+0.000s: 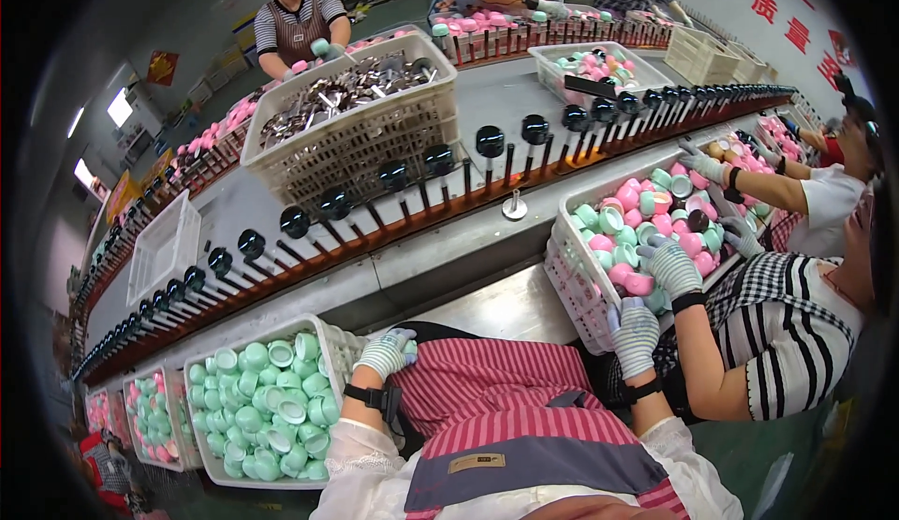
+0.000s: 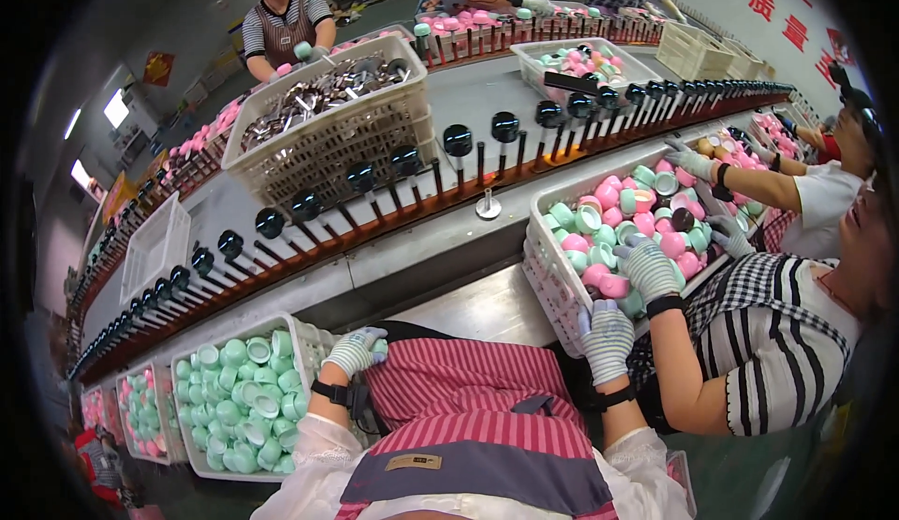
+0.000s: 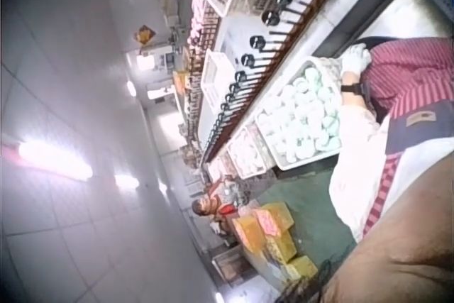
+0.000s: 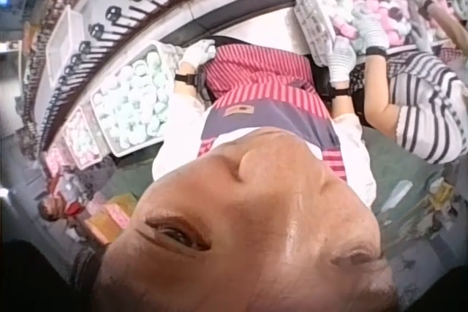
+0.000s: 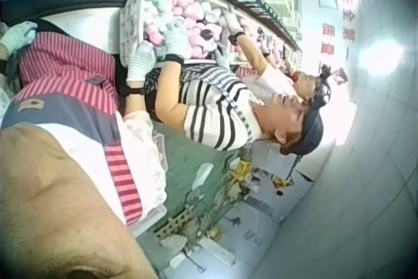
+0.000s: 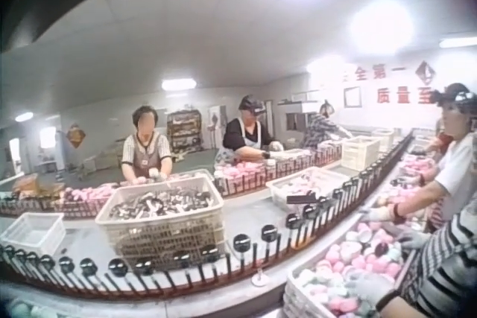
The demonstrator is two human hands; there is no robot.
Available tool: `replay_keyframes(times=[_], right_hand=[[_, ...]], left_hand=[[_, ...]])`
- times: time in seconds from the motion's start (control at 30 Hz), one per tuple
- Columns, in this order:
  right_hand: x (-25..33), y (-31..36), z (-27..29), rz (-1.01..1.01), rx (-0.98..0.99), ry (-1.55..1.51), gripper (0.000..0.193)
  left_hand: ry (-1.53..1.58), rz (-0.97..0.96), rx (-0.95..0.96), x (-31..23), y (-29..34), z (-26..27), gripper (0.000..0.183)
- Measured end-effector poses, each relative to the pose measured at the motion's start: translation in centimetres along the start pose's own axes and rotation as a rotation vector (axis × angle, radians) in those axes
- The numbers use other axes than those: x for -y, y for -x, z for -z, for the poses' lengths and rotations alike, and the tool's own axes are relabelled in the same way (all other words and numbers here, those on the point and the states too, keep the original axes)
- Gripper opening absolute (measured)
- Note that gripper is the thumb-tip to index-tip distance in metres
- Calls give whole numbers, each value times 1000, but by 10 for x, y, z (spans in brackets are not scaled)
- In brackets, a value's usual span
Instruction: Moving and organizing plastic bins containing small plastic components on and around an assembly line.
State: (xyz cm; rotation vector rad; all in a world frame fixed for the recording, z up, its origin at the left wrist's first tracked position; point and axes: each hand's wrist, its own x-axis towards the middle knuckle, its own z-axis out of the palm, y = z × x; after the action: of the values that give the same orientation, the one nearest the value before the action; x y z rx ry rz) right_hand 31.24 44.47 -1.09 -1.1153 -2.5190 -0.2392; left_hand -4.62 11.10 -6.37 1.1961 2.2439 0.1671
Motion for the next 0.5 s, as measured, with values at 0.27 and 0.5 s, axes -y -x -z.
replay_keyframes(times=[0.27, 0.5], right_hand=[[2, -8, 1, 2, 28, -30, 27], [1, -7, 2, -16, 51, -33, 28]], left_hand=[[-24, 15, 23, 4, -3, -1, 62], [-37, 5, 23, 3, -2, -2, 62]])
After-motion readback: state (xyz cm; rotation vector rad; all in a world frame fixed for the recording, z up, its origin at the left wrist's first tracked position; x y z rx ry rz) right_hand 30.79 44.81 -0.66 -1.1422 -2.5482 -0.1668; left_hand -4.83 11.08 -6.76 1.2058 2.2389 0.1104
